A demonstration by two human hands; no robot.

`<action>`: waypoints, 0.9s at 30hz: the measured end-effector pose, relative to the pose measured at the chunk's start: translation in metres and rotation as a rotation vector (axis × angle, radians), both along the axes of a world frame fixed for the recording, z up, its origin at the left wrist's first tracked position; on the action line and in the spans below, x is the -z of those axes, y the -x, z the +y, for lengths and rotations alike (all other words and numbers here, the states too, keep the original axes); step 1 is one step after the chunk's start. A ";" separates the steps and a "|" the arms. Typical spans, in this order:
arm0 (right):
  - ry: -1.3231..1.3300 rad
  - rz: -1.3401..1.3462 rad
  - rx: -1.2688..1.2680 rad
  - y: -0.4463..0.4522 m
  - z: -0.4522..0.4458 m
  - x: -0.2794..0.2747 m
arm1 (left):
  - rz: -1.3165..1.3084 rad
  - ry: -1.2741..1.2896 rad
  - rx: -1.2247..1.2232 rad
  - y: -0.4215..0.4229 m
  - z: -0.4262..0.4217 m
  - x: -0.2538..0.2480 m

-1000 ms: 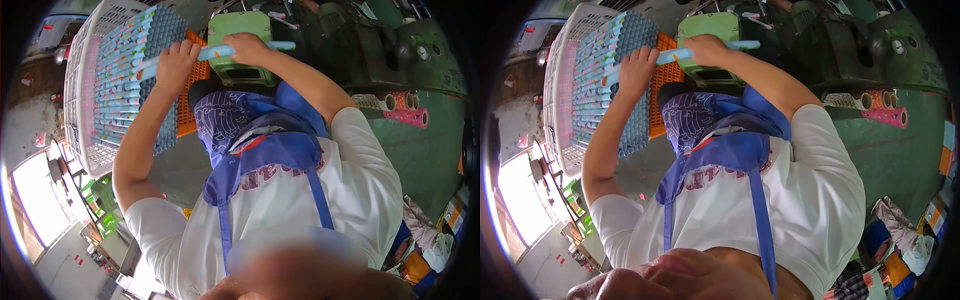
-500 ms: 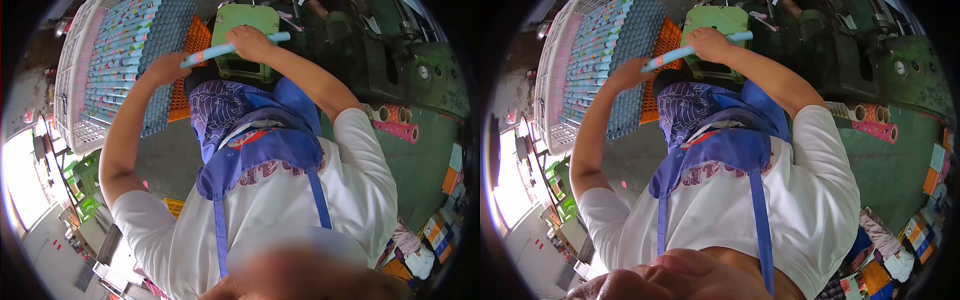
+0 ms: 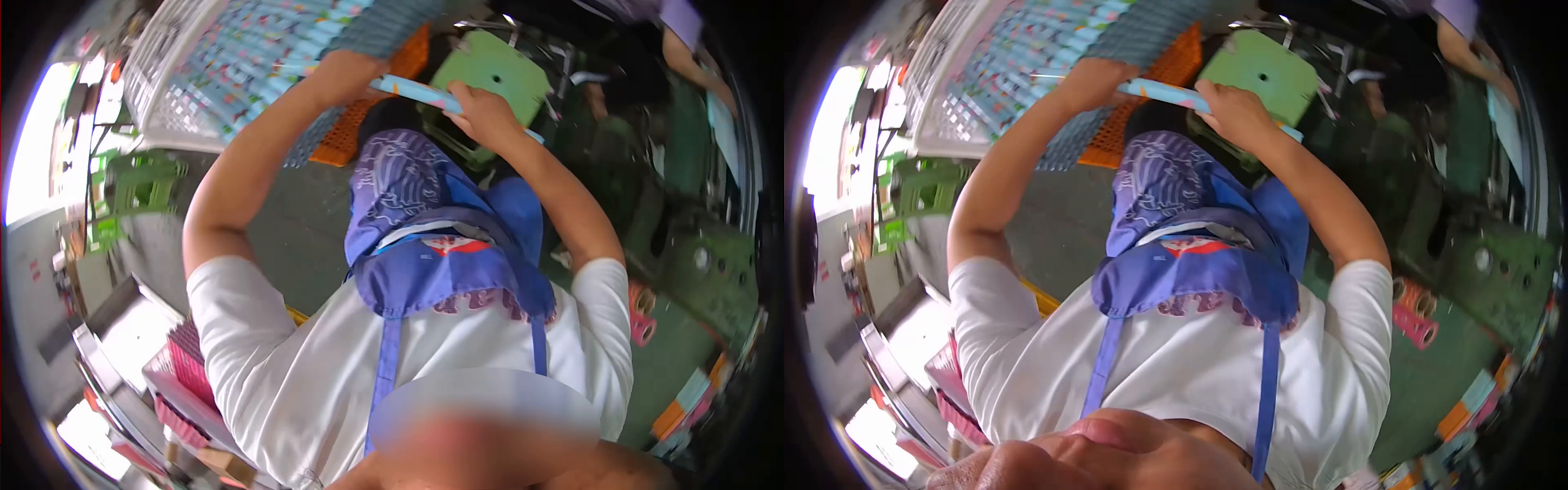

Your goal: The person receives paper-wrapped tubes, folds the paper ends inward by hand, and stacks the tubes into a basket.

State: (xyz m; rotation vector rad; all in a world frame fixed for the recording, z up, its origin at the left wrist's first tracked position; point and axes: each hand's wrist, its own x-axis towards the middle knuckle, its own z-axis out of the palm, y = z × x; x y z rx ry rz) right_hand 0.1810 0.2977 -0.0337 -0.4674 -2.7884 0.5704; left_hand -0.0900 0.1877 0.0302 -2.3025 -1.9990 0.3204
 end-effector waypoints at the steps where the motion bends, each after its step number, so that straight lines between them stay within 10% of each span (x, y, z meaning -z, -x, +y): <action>1: 0.000 0.008 -0.050 0.017 -0.007 -0.007 | -0.084 0.127 -0.068 0.010 -0.006 -0.001; 3: -0.070 0.051 -0.098 0.045 -0.013 -0.025 | -0.171 0.238 -0.154 0.034 -0.022 -0.008; 7: 0.170 0.258 -0.162 0.121 -0.017 -0.022 | -0.019 -0.661 0.047 0.050 -0.065 -0.012; 10: 0.239 0.168 -0.139 0.202 -0.037 -0.024 | -0.339 -0.913 -0.408 0.022 -0.112 0.014; 14: 0.336 0.028 -0.149 0.339 -0.086 -0.021 | -0.528 -0.824 -0.585 -0.005 -0.169 0.045; 19: -0.186 -0.108 -0.480 0.440 -0.150 -0.023 | -0.343 -0.924 -0.705 0.025 -0.214 0.050; 21: -0.251 -0.542 0.544 0.501 -0.204 -0.021 | -0.312 -0.964 -0.790 0.037 -0.220 0.051; 25: 0.426 -0.390 -0.148 0.465 -0.162 -0.011 | -0.477 -0.962 -0.795 0.043 -0.222 0.053; 27: 0.220 -0.624 0.032 0.468 -0.192 -0.053 | -0.485 -0.954 -0.800 0.047 -0.223 0.058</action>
